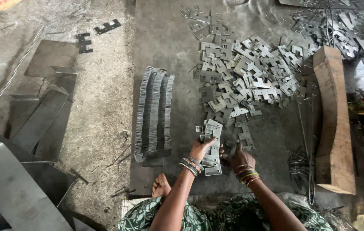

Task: The person sits on the floor and sorts small metal brackets from a large pile into neat stacks. They pick up brackets one by one, align them, and place them into growing stacks on the floor.

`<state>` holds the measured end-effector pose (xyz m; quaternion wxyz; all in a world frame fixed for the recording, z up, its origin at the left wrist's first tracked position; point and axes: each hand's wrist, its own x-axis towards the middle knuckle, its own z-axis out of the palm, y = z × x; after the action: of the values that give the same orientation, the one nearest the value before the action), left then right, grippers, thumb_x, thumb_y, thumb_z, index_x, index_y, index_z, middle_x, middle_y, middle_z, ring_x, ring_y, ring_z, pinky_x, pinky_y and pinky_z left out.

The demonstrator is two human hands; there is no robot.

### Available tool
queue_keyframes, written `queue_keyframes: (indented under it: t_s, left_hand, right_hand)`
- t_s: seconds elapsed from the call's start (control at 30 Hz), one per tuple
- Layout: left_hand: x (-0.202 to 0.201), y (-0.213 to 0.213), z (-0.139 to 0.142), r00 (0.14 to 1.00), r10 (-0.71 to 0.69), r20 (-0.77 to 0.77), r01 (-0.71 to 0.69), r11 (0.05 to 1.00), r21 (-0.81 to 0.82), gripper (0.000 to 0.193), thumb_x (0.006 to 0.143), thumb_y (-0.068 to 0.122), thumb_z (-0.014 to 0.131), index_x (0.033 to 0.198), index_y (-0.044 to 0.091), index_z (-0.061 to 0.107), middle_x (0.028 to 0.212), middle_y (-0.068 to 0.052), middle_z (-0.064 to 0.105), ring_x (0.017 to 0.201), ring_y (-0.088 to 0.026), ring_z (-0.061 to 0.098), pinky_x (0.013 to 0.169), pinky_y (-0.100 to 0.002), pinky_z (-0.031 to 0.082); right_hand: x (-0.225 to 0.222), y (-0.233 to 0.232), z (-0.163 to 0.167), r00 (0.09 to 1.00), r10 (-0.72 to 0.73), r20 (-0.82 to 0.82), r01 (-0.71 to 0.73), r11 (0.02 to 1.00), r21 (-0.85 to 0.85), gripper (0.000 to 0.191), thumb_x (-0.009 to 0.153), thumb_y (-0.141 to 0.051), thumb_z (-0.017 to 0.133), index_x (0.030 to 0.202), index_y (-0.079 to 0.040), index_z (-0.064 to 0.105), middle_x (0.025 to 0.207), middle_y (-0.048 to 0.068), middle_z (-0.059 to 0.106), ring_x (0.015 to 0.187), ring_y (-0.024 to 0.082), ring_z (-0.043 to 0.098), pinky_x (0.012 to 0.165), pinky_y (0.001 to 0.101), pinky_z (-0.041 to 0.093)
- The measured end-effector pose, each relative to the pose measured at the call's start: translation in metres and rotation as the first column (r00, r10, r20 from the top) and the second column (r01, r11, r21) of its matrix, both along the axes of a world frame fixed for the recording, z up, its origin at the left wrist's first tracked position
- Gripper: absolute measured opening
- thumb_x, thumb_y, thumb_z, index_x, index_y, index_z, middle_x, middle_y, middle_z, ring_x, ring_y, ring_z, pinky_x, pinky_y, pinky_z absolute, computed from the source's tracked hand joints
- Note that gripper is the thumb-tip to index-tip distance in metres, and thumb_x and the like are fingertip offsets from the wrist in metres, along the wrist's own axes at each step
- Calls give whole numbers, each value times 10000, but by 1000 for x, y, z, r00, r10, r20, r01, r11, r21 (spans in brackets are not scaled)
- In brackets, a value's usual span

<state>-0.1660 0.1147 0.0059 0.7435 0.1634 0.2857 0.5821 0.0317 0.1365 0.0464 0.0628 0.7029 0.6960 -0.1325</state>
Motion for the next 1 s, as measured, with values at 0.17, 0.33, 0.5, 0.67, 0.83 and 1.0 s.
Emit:
queue_keyframes:
  t_s: [0.17, 0.33, 0.5, 0.67, 0.83, 1.0]
  left_hand:
    - [1, -1, 9, 999, 39, 23, -39, 999, 8, 280, 896, 147, 765, 1105, -8, 662, 911, -155, 753, 709, -294, 757, 620, -435, 638]
    - [9, 8, -22, 979, 124, -161, -127, 992, -11, 304, 897, 152, 818, 1096, -39, 689, 922, -153, 739, 718, -276, 742, 633, -444, 636]
    - [9, 17, -41, 807, 329, -491, -318, 942, 109, 305, 1057, 309, 797, 1229, 60, 762, 1141, -57, 804, 978, -131, 746, 829, -289, 562]
    - [7, 8, -24, 979, 112, -171, -126, 989, -73, 284, 848, 159, 828, 1063, 17, 708, 882, -113, 741, 651, -233, 729, 571, -385, 618]
    - [7, 5, -7, 985, 76, -152, -84, 995, -47, 209, 878, 114, 784, 1043, 1, 722, 892, -119, 771, 678, -232, 761, 598, -371, 641]
    - [8, 11, -28, 911, 224, -345, -204, 975, 93, 303, 875, 154, 815, 1110, -20, 738, 993, -113, 777, 828, -202, 741, 720, -346, 605]
  right_hand:
    - [12, 9, -16, 940, -152, -306, 151, 988, -29, 716, 810, -244, 778, 1426, -64, 459, 1011, 263, 756, 924, 381, 726, 798, 437, 585]
    - [49, 32, -5, 893, 34, -448, 43, 986, 159, 543, 716, -55, 771, 1254, -99, 723, 1042, 173, 777, 905, 246, 736, 800, 378, 607]
    - [57, 51, 5, 283, -156, -946, -50, 983, -177, 510, 814, -131, 744, 1294, -4, 626, 1080, 186, 717, 844, 277, 720, 676, 430, 638]
    - [21, 44, -6, 967, 233, -103, -208, 957, 204, 539, 898, -310, 763, 1301, -3, 581, 1091, 255, 733, 942, 406, 721, 803, 487, 584]
    - [17, 34, -11, 959, 163, -233, -136, 982, 129, 625, 696, -230, 878, 1215, -22, 600, 1100, 233, 720, 1021, 401, 688, 840, 498, 573]
    - [41, 60, -4, 877, 114, -468, -45, 987, 157, 578, 734, -151, 814, 1286, -87, 656, 1224, 178, 725, 1040, 315, 728, 846, 416, 617]
